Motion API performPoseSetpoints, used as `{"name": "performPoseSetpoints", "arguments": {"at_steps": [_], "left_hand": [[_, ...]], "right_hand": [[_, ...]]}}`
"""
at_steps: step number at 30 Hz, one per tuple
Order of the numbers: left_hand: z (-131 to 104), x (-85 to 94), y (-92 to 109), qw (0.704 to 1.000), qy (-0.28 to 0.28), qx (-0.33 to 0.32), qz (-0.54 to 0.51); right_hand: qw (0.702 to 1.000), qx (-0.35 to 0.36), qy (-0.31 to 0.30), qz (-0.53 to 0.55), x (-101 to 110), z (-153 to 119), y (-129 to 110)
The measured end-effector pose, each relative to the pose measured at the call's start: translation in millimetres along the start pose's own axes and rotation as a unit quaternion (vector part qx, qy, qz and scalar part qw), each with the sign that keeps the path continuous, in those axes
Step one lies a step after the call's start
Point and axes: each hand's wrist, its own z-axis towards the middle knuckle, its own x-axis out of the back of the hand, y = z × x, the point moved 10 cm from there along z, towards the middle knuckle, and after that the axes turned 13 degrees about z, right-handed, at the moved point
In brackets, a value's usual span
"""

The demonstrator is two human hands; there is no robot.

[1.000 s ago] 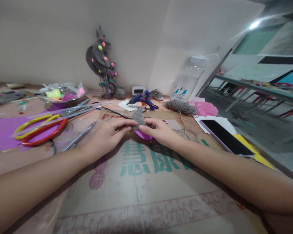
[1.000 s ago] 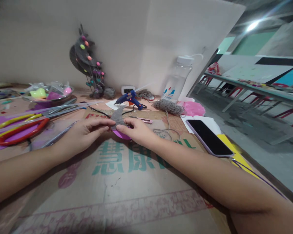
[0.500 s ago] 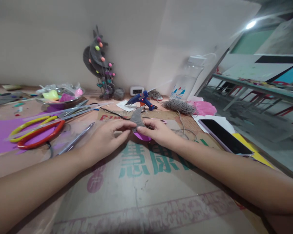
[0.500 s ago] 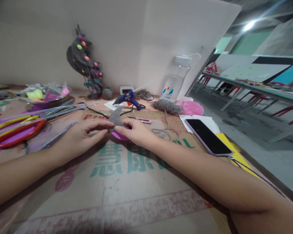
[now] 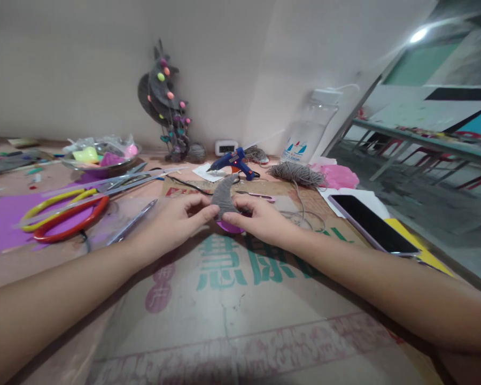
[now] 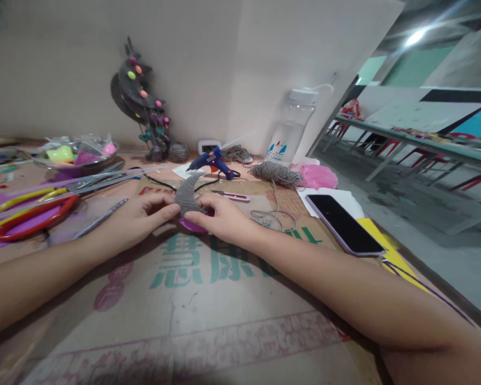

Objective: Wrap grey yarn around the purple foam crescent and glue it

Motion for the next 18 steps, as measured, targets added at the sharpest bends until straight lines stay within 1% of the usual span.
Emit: {"name": "performPoseSetpoints", "arguments": {"at_steps": [2,4,6,8,10,14,18], "left_hand": [[-0.1,1.1,1.3,0.999,-0.001,0.002,0.035],[0.2,2.5,-0.3,0.999,0.005,0.009,0.044],[0.4,2.5,-2.0,0.999,0.006,0.012,0.039],[0.2,1.7,-2.5,0.999,0.004,0.011,0.038],[-0.4,1.2,-1.7,0.999,0.002,0.008,0.044],[-1.0,2.2,-0.2,0.998,0.005,0.006,0.063],[-0.6,1.8,-0.9,0.998,0.005,0.011,0.059]], "right_hand": [[0.998,0.038,0.016,-0.054,3.1,-1.1,-11.0],[0.994,0.063,0.045,-0.08,8.8,-2.8,-19.1],[0.992,0.067,0.069,-0.085,13.4,-4.0,-20.9],[0.991,0.059,0.076,-0.094,13.1,-4.0,-19.1],[0.99,0.052,0.074,-0.112,9.4,-3.2,-17.5],[0.988,0.029,0.041,-0.146,-2.4,0.0,-13.1],[0.99,0.025,0.024,-0.134,-5.9,1.4,-11.3]]}}
